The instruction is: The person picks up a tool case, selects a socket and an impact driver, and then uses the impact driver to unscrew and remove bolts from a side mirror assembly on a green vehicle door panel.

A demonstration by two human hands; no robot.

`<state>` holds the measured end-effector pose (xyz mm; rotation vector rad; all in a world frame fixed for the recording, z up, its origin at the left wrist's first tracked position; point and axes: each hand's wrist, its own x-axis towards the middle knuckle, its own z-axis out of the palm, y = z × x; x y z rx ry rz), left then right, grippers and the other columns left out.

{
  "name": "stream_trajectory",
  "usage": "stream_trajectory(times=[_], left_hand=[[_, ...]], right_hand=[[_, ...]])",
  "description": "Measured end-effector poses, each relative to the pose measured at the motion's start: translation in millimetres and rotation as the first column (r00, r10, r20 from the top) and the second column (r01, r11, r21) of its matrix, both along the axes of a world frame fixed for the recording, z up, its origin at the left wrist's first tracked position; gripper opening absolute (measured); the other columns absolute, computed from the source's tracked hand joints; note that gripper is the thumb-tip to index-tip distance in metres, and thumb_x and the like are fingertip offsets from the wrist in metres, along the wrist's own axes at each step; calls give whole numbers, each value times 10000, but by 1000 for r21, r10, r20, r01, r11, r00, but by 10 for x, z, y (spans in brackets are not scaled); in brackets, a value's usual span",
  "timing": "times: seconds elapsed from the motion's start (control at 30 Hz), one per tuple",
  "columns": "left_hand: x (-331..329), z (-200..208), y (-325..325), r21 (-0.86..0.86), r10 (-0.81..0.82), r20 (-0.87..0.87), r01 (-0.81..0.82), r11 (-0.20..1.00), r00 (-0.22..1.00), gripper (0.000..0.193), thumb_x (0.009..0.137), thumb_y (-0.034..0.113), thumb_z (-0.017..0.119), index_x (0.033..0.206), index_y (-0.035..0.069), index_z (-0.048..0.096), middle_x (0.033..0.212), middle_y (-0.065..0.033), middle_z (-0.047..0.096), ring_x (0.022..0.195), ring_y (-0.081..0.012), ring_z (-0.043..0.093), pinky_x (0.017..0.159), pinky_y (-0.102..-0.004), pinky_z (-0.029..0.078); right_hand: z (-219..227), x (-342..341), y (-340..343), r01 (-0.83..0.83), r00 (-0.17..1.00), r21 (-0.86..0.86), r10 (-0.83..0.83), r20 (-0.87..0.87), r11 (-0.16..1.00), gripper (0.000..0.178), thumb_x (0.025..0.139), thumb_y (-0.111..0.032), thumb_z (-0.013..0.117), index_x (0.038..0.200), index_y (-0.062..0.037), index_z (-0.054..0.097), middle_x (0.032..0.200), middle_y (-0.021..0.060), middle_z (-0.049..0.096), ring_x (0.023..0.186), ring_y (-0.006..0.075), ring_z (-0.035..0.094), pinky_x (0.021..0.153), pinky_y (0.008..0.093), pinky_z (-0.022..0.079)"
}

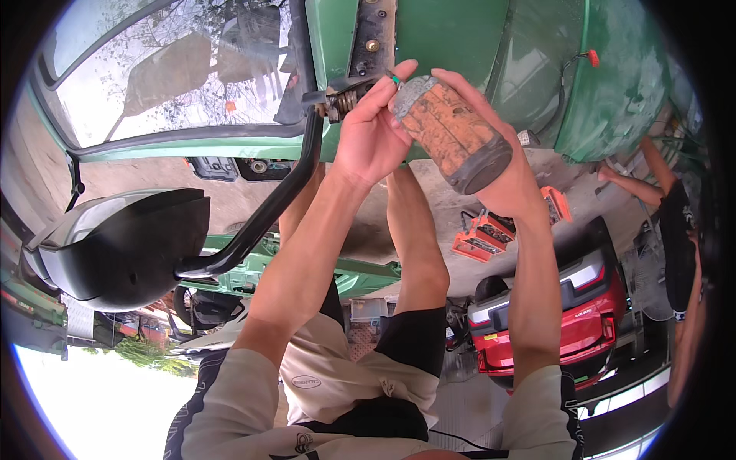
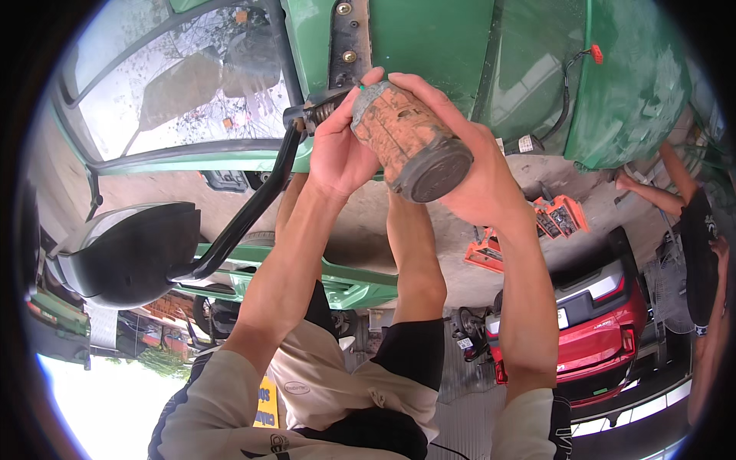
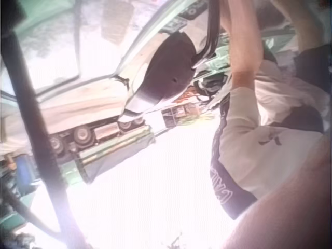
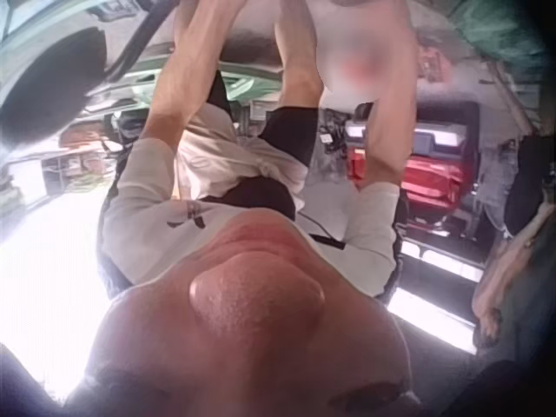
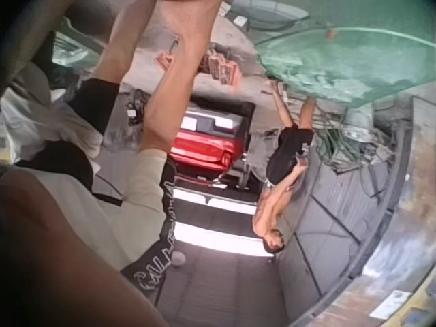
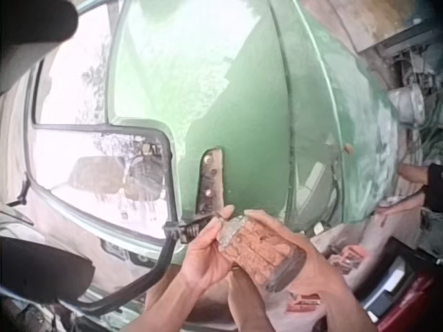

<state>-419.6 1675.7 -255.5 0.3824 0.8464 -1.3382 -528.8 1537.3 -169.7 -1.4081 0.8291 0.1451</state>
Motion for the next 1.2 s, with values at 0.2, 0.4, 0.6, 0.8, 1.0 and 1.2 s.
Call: stream_trajectory(times=[0.2,0.4,0.6,0.8,1.0,1.2], left_hand=[[-13,-157,25,-75,104,-87,-111,991,991,430,1081,361,451,1377,63,542,1235,-79,645,1140,-227,628,1007,-415,511],[14,-184,-55,-42,139,-128,-145,988,982,430,1066,395,481,1400,129,530,1187,-72,649,1097,-227,638,963,-417,537],[66,-165,-88,-3,166,-153,-169,986,974,418,1057,395,502,1387,142,537,1153,-72,656,1064,-226,650,930,-417,553],[58,-183,-88,117,125,-201,-103,988,972,391,1057,392,502,1332,123,571,1160,-74,663,1067,-233,658,940,-424,553],[64,-182,-21,-9,174,-211,-180,984,962,414,1075,394,442,1336,97,565,1217,-83,657,1116,-250,648,974,-430,542],[35,-192,-58,36,250,-357,-254,966,900,414,1078,303,335,1319,49,555,1272,-160,634,1135,-309,653,970,-497,559]], right_hand=[[-16,288,42,-243,969,-239,224,-102,940,810,764,-164,810,1487,-269,462,1227,142,684,1057,357,686,870,393,550],[-132,379,30,-312,948,-318,273,-161,895,782,769,-160,785,1475,-283,470,1158,141,695,989,385,681,804,433,555],[-132,462,42,-323,944,-330,278,-175,887,769,782,-153,775,1477,-268,467,1185,158,687,1015,403,668,822,442,550],[-118,502,12,-286,955,-266,251,-160,920,762,798,-134,766,1483,-254,454,1268,172,660,1079,421,648,855,449,544],[41,733,-2,-372,907,-235,299,-295,898,748,808,-80,729,1473,-272,445,1185,176,690,1055,438,645,857,462,541],[46,863,-182,-451,870,-213,374,-321,867,790,783,-24,706,1473,-289,426,1069,189,714,979,445,658,807,494,537]])
